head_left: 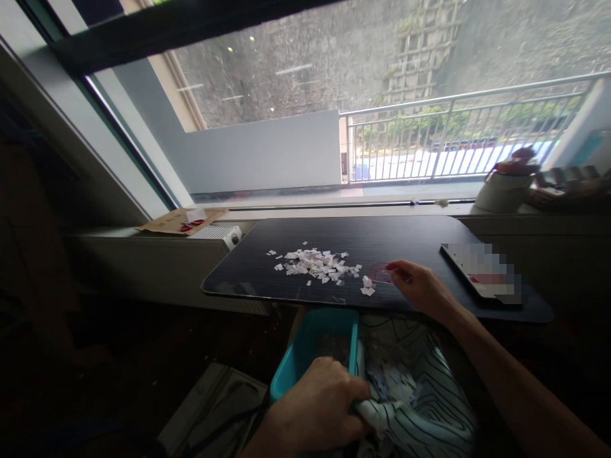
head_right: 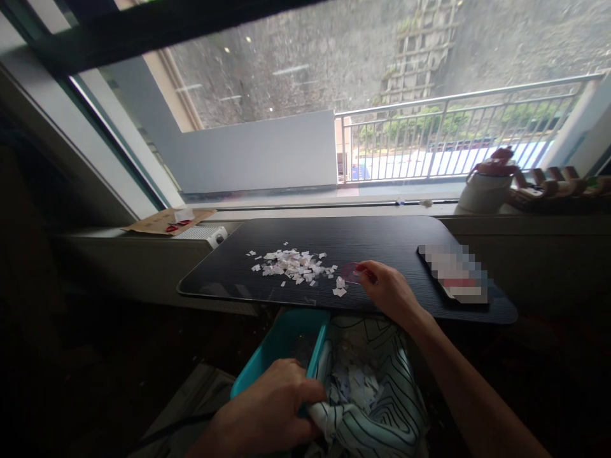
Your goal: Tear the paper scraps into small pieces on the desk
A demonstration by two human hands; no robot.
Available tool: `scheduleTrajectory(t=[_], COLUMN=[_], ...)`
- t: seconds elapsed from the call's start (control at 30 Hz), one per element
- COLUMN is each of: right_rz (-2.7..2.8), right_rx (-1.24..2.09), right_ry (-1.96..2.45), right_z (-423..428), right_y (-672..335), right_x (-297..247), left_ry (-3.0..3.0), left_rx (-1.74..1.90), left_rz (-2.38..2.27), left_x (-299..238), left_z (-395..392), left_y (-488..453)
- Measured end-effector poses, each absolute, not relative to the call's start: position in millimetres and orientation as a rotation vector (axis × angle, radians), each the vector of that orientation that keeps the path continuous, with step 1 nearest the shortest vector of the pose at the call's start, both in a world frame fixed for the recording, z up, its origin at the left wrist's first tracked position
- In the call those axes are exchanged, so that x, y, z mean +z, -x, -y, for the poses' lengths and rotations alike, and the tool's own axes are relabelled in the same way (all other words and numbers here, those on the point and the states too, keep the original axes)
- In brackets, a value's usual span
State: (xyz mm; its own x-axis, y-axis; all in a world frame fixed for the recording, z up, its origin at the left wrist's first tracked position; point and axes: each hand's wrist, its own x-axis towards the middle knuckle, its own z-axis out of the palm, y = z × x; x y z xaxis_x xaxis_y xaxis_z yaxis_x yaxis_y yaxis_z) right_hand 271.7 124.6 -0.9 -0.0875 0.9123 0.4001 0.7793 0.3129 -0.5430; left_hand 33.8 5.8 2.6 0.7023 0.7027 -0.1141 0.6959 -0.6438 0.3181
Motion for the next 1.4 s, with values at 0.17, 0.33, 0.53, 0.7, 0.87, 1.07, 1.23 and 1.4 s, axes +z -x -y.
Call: scheduleTrajectory(t=[0.17, 0.33, 0.53, 0.7, 0.87, 1.07, 1.23, 1.4], right_rz=[1.865, 1.930, 1.958, 1.983, 1.951, 1.901, 1.904, 1.754], right_rx=[0.196, 0.233, 0.267, 0.253, 0.289, 0.264, 0.219, 0.179], right_ry=[1.555, 1.566, 1.539, 1.584, 1.604, 1.627, 1.660, 1.753], right_z=[-121, -107, -99, -94, -95, -103, -105, -111], right_y=[-274, -281, -276, -278, -282, -278, -278, -298], right_x=[2, 7, 13, 17, 15, 10, 11, 8], left_ry=[-2.578, -2.592, -2.600, -2.586, -2.576, -2.556, -2.550, -2.522], left_rx=[0.016, 0.026, 0.018, 0.028, 0.038, 0.041, 0.029, 0.015], left_rz=[-1.106, -1.095, -1.089, -1.102, -1.116, -1.109, -1.114, -1.124], left_x=[4, 4, 5, 7, 6, 5, 7, 7], left_z=[-5, -6, -5, -6, -7, -7, -7, -7], left_y=[-33, -33, -32, -29, -27, -28, -28, -29])
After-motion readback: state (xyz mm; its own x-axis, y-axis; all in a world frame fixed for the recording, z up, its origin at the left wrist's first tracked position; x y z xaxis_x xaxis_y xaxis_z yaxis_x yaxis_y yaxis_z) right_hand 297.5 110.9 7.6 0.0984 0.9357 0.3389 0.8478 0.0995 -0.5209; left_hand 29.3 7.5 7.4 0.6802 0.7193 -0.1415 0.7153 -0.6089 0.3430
